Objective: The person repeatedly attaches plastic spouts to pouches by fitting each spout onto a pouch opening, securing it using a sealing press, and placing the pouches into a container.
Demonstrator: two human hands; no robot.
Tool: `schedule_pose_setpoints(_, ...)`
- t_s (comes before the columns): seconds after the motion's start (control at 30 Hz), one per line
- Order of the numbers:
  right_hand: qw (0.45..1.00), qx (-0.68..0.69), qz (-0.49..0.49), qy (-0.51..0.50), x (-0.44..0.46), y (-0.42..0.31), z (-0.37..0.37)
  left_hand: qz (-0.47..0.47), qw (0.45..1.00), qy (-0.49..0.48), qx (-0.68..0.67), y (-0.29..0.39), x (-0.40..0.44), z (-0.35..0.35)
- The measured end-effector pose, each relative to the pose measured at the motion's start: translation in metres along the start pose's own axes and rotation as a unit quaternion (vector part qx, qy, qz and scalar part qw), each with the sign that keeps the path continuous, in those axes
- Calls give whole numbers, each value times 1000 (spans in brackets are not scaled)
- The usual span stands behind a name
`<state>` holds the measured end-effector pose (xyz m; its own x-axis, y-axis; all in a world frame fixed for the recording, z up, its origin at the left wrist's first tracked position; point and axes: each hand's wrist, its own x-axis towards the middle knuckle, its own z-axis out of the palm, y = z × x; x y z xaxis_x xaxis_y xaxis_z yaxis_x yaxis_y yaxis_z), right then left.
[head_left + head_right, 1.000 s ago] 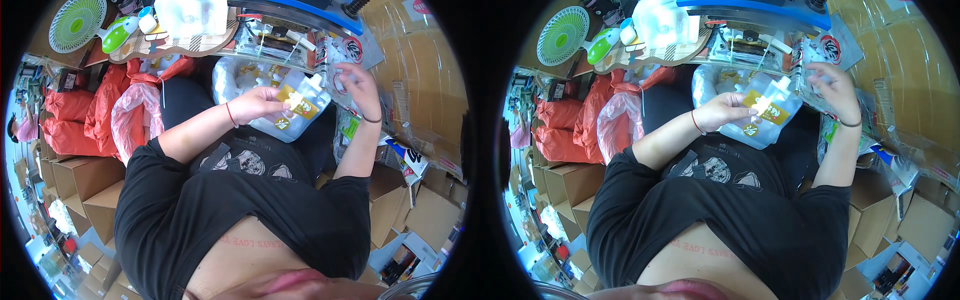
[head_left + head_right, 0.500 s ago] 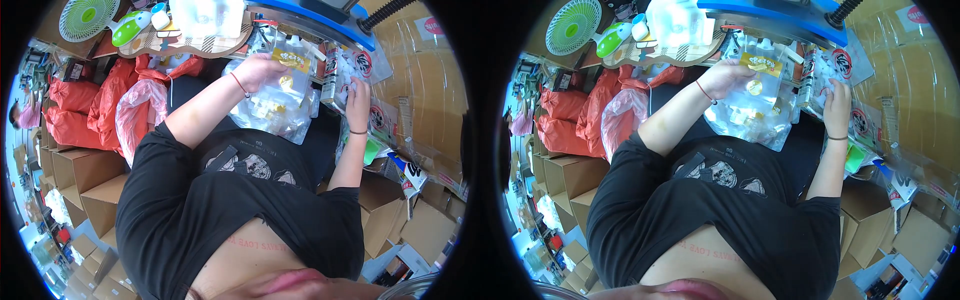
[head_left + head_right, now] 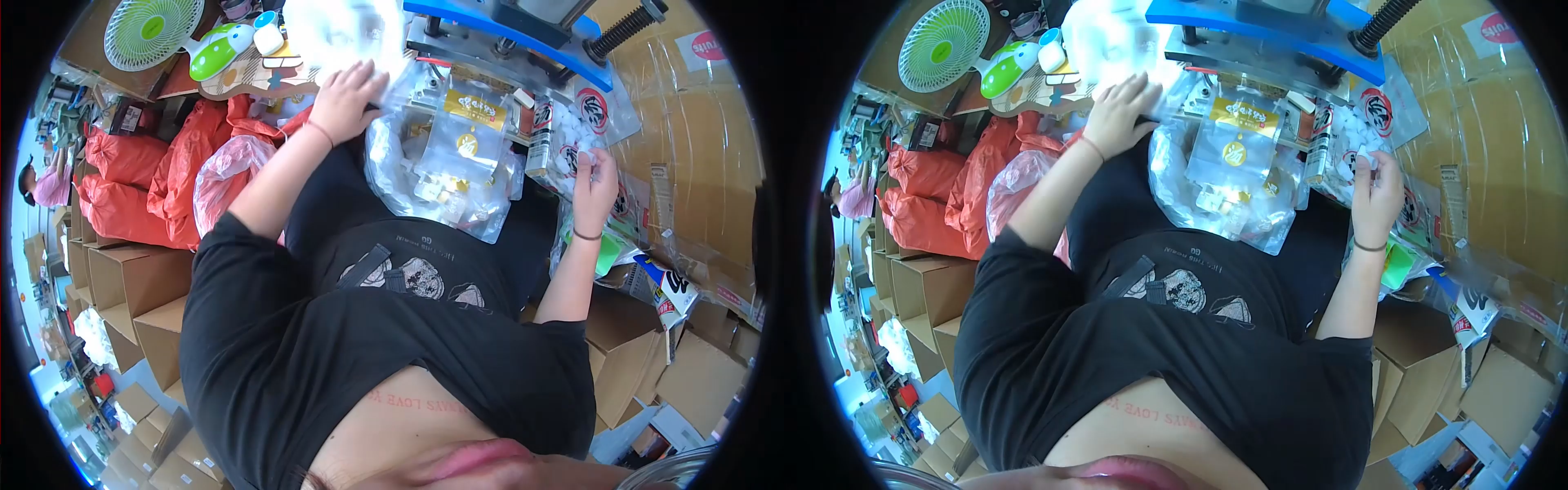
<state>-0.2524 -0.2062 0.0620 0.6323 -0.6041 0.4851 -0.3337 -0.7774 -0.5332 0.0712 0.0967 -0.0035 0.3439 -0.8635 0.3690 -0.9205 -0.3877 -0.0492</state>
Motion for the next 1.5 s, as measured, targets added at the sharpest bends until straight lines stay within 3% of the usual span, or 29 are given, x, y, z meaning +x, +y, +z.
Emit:
schedule_pose_setpoints(0.07, 999, 36, -14, -14, 1, -8, 6, 21, 1000, 15, 5, 6, -5, -5)
schedule_pose_setpoints(0.1, 997, 70, -32, -31, 1, -14, 10, -85, 986, 25, -141, 8, -5, -8)
schedule_pose_setpoints(0.13, 994, 61, -85, -44, 1, -25, 16, -189, 940, 33, -282, 11, -5, -9)
schedule_pose_setpoints(0.17, 988, 76, -104, -83, 0, -37, 22, -249, 781, 71, -568, 13, -6, 5)
schedule_pose_setpoints(0.2, 981, 91, -122, -123, 0, -49, 27, -248, 781, 69, -569, 19, -4, -1)
schedule_pose_setpoints(0.27, 968, 103, -159, -165, 7, -66, 33, -194, 813, -40, -548, 41, 1, -29)
schedule_pose_setpoints(0.3, 963, 150, -147, -171, 11, -75, 34, -210, 753, -44, -623, 58, 4, -38)
schedule_pose_setpoints(0.47, 912, 388, -42, -125, 31, -98, 53, -182, 737, -123, -640, 103, 10, -41)
schedule_pose_setpoints(0.53, 950, 256, -84, -159, 35, -100, 57, -174, 706, -114, -678, 118, 10, -37)
schedule_pose_setpoints(0.57, 961, 213, -94, -150, 35, -102, 50, -194, 650, -130, -723, 124, 10, -34)
schedule_pose_setpoints(0.6, 961, 185, -116, -168, 38, -100, 41, -215, 591, -141, -765, 127, 10, -34)
schedule_pose_setpoints(0.67, 941, 174, -141, -253, 39, -85, 30, -186, 549, -191, -792, 134, 7, -36)
schedule_pose_setpoints(0.73, 937, 161, -155, -269, 38, -87, 22, -188, 492, -233, -817, 146, 4, -33)
schedule_pose_setpoints(0.77, 934, 148, -170, -277, 38, -86, 18, -190, 489, -235, -818, 149, 3, -33)
schedule_pose_setpoints(0.83, 955, 90, -207, -192, 42, -69, 11, -232, 426, -272, -831, 151, 6, -36)
schedule_pose_setpoints(0.87, 963, 58, -230, -125, 44, -59, 8, -230, 427, -269, -832, 150, 9, -33)
schedule_pose_setpoints(0.9, 978, 72, -173, -94, 41, -52, 3, -249, 438, -246, -828, 146, 13, -29)
schedule_pose_setpoints(0.93, 977, 75, -177, -96, 38, -48, 0, -269, 448, -222, -823, 142, 17, -29)
schedule_pose_setpoints(1.0, 990, 58, -82, -97, 33, -43, 0, -309, 449, -182, -819, 129, 30, -23)
schedule_pose_setpoints(1.1, 962, 195, 46, -187, 15, -34, 20, -330, 450, -146, -817, 117, 52, -17)
schedule_pose_setpoints(1.2, 973, 140, 11, -185, 3, -32, 32, -342, 407, -144, -835, 116, 56, 5)
schedule_pose_setpoints(1.27, 976, 132, 3, -174, -1, -42, 29, -357, 606, -47, -709, 107, 55, -6)
schedule_pose_setpoints(1.3, 979, 124, -21, -162, -2, -45, 27, -363, 651, -2, -667, 87, 57, 7)
schedule_pose_setpoints(1.33, 981, 116, -42, -152, -3, -49, 26, -301, 800, 139, -500, 59, 60, 12)
schedule_pose_setpoints(1.37, 982, 126, -38, -136, -4, -53, 25, -216, 890, 269, -298, 32, 59, 14)
schedule_pose_setpoints(1.43, 982, 133, -34, -129, -4, -52, 27, -169, 969, 180, 4, -2, 47, 6)
schedule_pose_setpoints(1.47, 983, 137, -34, -120, -3, -52, 27, -127, 991, 52, 8, -22, 34, 29)
schedule_pose_setpoints(1.5, 983, 136, -35, -119, -1, -52, 26, -84, 996, 13, 1, -15, 23, 21)
